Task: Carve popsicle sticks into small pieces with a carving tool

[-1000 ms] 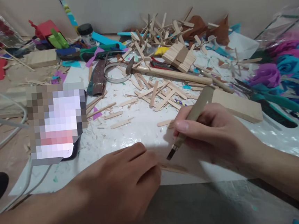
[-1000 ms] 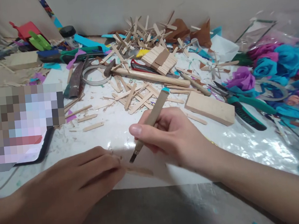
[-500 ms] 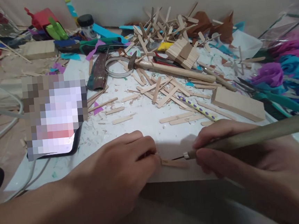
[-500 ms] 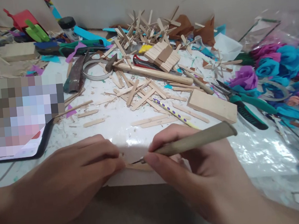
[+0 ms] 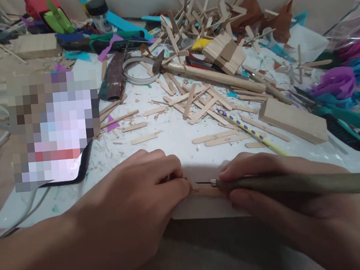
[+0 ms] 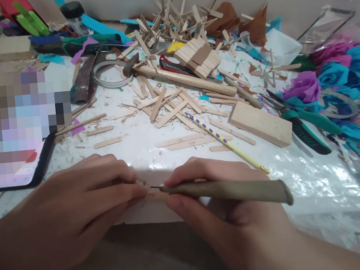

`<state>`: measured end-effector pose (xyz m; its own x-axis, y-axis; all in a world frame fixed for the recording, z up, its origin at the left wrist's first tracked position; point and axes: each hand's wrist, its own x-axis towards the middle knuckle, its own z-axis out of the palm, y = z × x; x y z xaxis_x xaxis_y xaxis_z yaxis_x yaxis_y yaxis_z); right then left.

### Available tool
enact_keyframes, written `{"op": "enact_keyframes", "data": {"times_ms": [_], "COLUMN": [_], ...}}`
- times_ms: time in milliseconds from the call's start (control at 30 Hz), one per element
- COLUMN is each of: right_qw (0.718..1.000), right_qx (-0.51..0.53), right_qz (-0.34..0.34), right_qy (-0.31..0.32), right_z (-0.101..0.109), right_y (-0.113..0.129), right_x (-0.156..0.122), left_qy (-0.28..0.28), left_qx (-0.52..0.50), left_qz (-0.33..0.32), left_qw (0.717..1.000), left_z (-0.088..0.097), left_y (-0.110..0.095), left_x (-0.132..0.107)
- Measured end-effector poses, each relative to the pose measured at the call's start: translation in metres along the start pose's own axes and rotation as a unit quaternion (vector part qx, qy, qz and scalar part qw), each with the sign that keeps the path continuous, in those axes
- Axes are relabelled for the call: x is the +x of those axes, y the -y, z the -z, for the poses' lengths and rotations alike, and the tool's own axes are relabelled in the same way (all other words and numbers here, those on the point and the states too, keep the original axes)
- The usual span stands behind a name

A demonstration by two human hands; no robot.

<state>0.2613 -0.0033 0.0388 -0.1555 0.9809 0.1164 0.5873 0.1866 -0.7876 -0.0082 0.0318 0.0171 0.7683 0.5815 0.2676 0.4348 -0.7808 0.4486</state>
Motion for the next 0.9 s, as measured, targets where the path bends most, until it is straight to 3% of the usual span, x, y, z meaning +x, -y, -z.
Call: {"op": "enact_keyframes", "data": {"times_ms": [533,733,900], "right_qw": [0.999,0.997,0.997], "right_qx": [-0.010,-0.023,-0.075], "right_qz": [-0.014,0.025,0.014], "right_qy": [0.051,0.067,0.019], "right_z": [-0.002,-0.003,-0.008], "right_y": [-0.008,-0.008,0.000], "right_x": [-0.004,-0.009,-0.024], "left_qy": [0.043,0.051,0.041], "left_qx": [-0.032,-0.056,-0.092], "left_qz": [0.028,0.042,0.065], "left_qw": [0.998,0.996,0.993], "left_z": [0.006,0.004,0.003], "left_y": [-0.001,0.002,0.002], "left_x": [0.007,0.008,0.006]}}
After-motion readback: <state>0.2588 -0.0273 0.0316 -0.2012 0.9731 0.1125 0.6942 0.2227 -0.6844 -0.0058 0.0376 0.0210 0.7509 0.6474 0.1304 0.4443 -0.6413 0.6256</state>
